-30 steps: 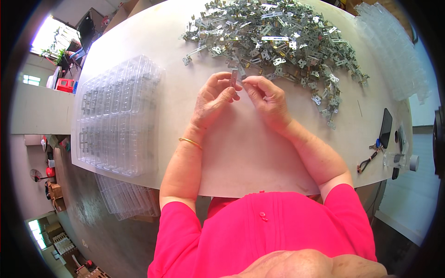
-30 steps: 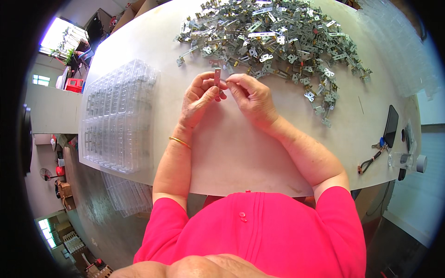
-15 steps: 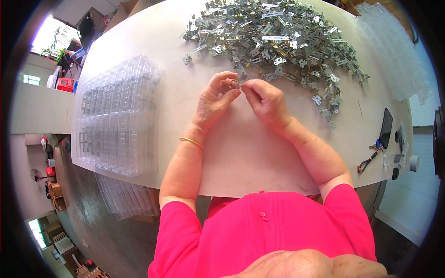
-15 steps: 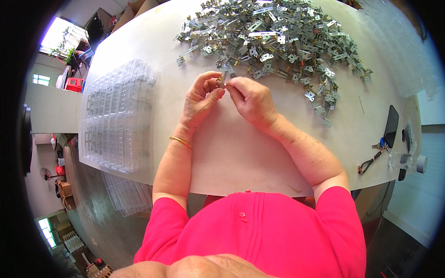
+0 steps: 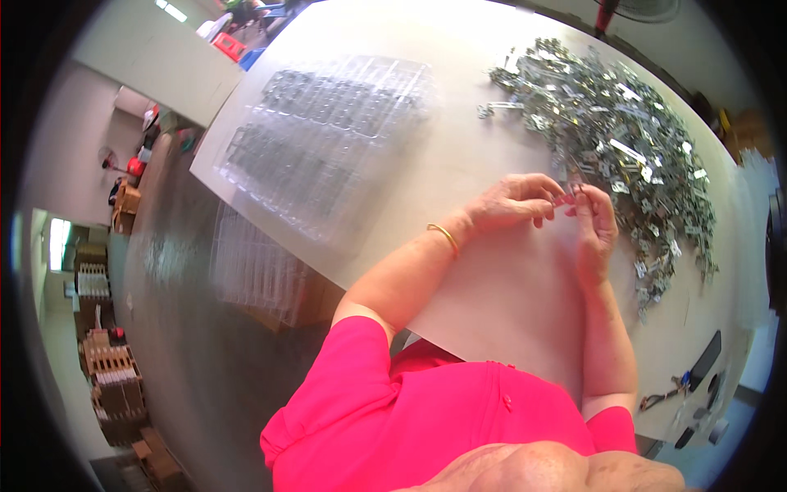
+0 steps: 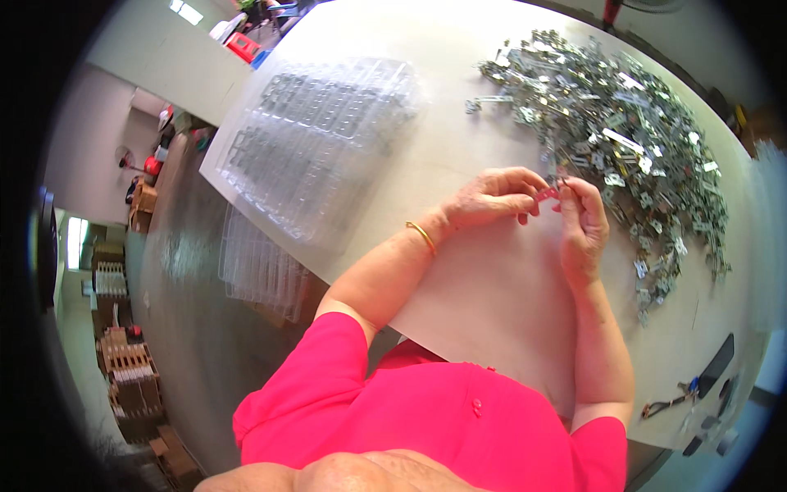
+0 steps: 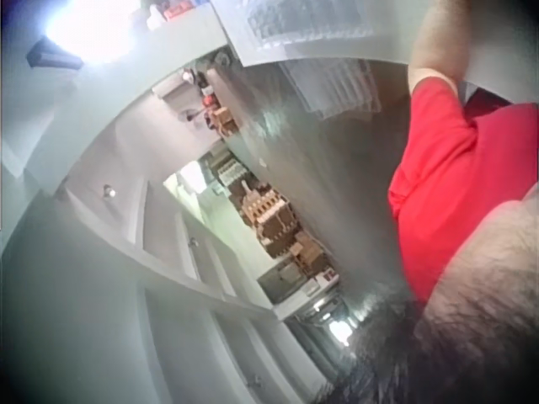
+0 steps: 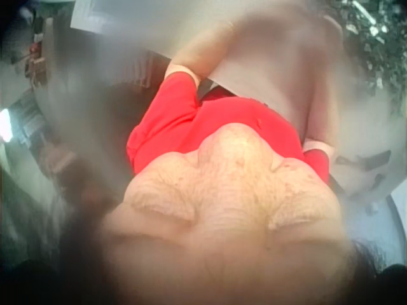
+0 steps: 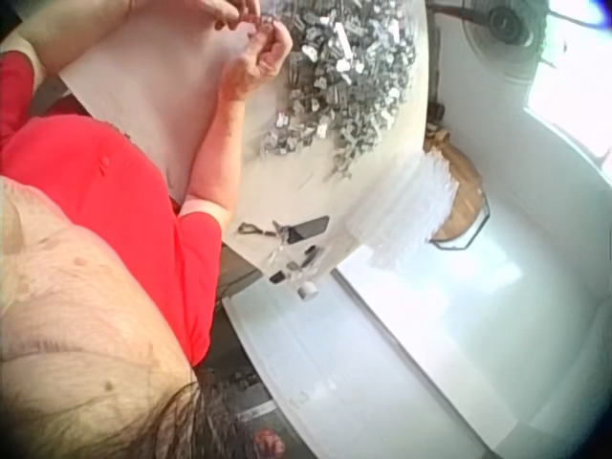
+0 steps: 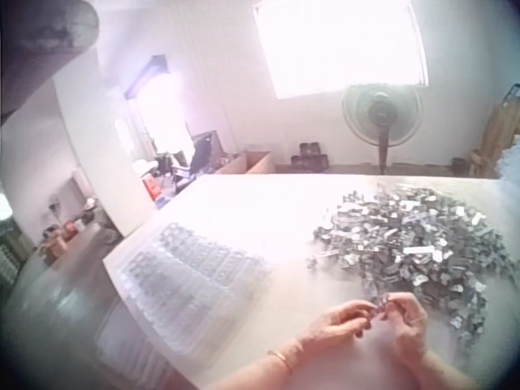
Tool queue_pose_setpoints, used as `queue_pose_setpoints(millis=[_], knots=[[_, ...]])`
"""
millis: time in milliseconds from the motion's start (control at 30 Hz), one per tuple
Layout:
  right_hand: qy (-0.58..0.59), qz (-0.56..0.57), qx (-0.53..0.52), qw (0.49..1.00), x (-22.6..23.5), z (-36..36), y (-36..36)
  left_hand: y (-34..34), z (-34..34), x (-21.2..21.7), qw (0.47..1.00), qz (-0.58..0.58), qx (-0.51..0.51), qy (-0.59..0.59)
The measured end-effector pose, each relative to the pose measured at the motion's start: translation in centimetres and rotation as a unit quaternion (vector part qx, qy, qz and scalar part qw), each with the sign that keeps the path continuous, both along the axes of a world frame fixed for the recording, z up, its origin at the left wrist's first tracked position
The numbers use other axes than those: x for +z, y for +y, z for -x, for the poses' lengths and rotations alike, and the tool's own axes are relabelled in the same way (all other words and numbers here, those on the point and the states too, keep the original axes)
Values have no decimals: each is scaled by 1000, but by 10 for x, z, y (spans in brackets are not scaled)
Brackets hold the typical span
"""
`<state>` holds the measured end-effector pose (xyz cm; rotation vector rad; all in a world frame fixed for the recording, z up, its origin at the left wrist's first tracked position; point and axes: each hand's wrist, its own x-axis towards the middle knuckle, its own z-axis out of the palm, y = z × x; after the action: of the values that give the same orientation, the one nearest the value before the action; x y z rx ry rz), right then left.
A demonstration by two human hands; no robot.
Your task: Sort and package small metal clips into plastic blister trays.
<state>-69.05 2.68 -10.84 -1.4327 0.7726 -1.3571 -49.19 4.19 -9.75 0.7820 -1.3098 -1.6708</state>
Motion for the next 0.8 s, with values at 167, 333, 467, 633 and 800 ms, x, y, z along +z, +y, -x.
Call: queue_pose_setpoints(millis=[167, 333, 467, 633, 800], knots=[[4, -30, -21, 999, 6, 0, 3, 1, 4, 6, 1000, -12, 25, -11], [-8, -49, -47, 998, 3, -4, 2, 7, 8, 10, 961, 149, 146, -183], [-21, -51, -47, 997, 5, -8, 4, 5, 15, 4, 887, 316, 212, -260], [-40, -27, -78, 996, 10, -15, 13, 9, 14, 13, 853, 302, 301, -300], [-18, -13, -9, 1000, -8, -10, 10, 19, 0, 56, 832, 271, 373, -308]])
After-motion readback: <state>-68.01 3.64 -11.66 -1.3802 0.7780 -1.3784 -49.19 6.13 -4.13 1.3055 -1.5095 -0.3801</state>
